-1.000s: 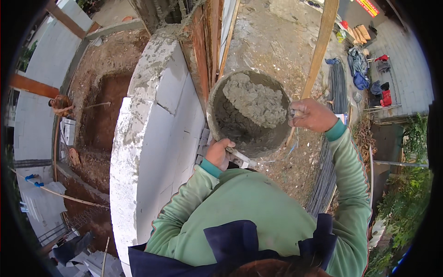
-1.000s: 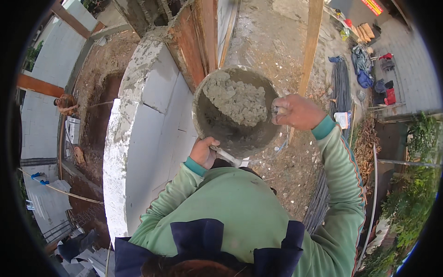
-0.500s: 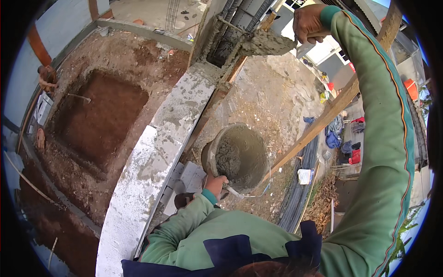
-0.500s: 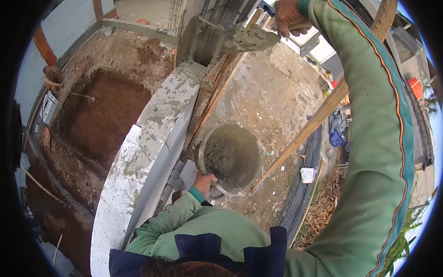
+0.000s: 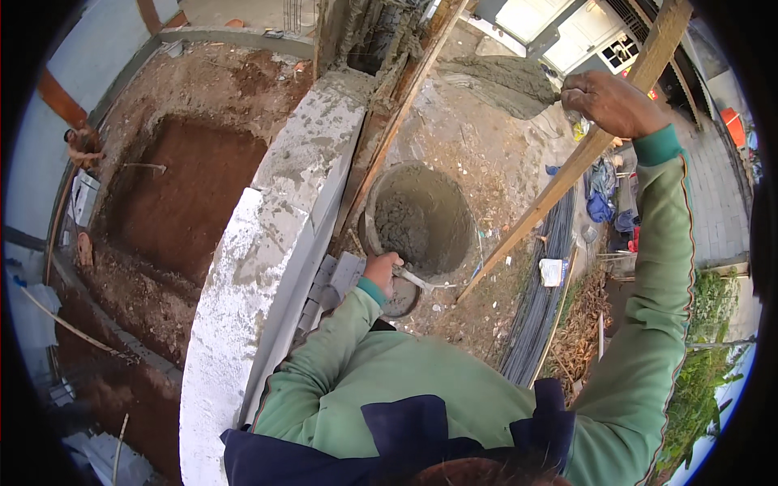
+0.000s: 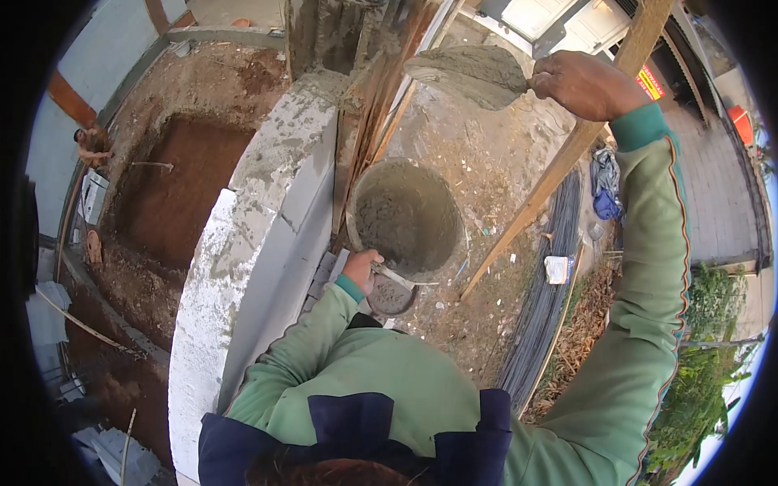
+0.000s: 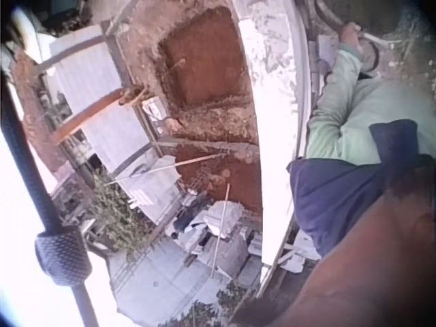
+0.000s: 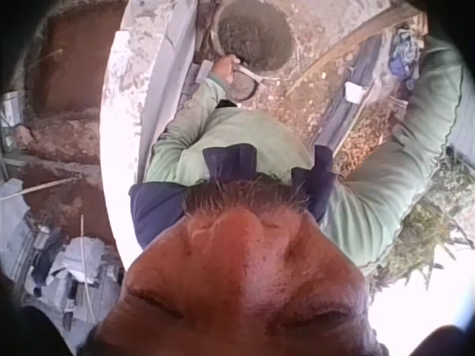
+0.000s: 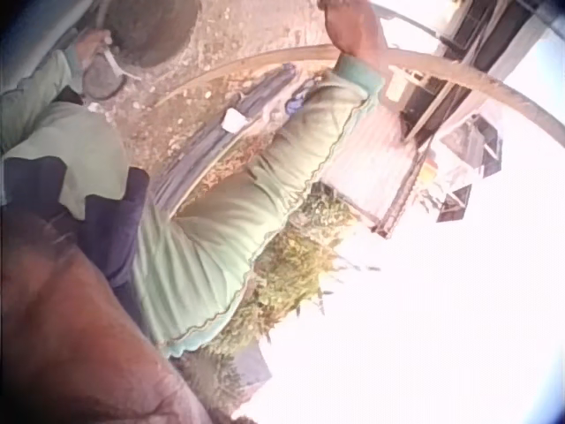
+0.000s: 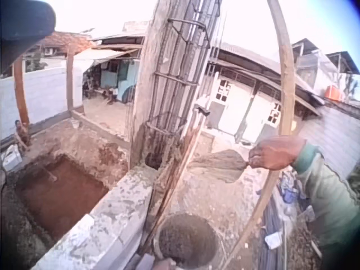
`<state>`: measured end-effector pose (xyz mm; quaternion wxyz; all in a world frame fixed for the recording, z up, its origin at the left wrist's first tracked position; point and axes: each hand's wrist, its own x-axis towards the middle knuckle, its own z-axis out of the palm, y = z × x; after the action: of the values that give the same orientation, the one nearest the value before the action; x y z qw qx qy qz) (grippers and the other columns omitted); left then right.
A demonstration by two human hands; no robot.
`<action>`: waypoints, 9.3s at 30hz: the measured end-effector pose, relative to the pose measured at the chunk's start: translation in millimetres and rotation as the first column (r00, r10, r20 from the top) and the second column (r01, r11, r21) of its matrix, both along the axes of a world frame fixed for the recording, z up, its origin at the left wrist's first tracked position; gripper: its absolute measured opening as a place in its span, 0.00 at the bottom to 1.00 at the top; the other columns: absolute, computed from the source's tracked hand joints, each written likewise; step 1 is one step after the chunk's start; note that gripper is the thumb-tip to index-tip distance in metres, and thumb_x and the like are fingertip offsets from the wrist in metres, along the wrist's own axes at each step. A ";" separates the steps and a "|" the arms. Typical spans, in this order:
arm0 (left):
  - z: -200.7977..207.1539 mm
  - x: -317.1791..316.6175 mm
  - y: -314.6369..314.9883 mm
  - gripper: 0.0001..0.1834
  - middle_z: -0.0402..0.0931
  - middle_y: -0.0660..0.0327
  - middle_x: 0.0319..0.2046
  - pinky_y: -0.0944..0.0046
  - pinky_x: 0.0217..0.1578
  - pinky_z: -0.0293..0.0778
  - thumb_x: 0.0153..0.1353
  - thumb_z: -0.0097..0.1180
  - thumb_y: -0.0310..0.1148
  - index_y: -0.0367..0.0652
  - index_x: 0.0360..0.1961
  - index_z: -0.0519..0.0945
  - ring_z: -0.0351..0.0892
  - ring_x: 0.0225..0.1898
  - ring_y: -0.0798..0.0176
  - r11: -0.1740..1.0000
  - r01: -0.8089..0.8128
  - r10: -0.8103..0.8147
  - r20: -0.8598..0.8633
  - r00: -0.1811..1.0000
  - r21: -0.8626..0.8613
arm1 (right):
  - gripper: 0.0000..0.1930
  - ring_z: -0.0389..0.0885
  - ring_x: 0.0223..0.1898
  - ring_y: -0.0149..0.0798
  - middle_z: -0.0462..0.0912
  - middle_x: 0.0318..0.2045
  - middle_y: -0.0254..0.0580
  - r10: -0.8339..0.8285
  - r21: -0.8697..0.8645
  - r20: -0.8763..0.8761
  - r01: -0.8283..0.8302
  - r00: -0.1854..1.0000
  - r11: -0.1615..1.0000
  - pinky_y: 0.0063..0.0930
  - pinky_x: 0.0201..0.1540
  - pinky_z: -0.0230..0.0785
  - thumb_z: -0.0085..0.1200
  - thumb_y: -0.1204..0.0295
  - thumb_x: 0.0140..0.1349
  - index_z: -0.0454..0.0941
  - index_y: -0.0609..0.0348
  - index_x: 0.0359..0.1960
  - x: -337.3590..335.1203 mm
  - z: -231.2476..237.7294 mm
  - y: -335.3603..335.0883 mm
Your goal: The person applies wet cement mortar to the top of a concrete block wall using a trowel, scooping mortar from a bucket and spreading it onto the wall and into a vertical rebar column.
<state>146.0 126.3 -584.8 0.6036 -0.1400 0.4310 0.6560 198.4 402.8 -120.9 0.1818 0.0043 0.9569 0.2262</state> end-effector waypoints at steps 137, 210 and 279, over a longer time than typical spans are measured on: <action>-89.3 -11.6 6.1 0.20 0.73 0.50 0.51 0.34 0.55 0.72 0.55 0.48 0.26 0.38 0.51 0.70 0.75 0.53 0.43 0.998 0.042 -0.033 0.189 0.981 -0.040 | 0.09 0.84 0.34 0.52 0.83 0.32 0.48 -0.538 -0.214 -0.663 0.557 0.521 0.803 0.45 0.34 0.78 0.50 0.71 0.58 0.82 0.59 0.30 -62.3 -136.3 -30.7; 152.9 33.9 -19.8 0.59 0.51 0.52 0.70 0.59 0.66 0.57 0.39 0.50 0.21 0.40 0.75 0.38 0.56 0.68 0.56 0.814 0.564 -0.084 -0.935 0.344 0.135 | 0.12 0.84 0.42 0.54 0.85 0.34 0.54 -0.752 -0.562 -0.190 0.558 0.631 0.611 0.47 0.42 0.78 0.50 0.69 0.59 0.84 0.62 0.34 207.9 -271.6 -104.6; 26.4 3.1 44.1 0.24 0.76 0.55 0.43 0.45 0.44 0.80 0.54 0.51 0.19 0.38 0.54 0.67 0.79 0.43 0.56 0.917 0.399 -0.335 -0.578 0.744 -0.018 | 0.10 0.85 0.41 0.52 0.84 0.39 0.56 -0.709 -0.508 -0.416 0.501 0.569 0.700 0.41 0.41 0.79 0.53 0.70 0.56 0.84 0.61 0.33 80.3 -350.5 -153.5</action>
<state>149.1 170.4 -558.4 0.5708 0.1826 0.5745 0.5575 278.7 249.2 -471.4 -0.0561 0.3754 0.9247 -0.0300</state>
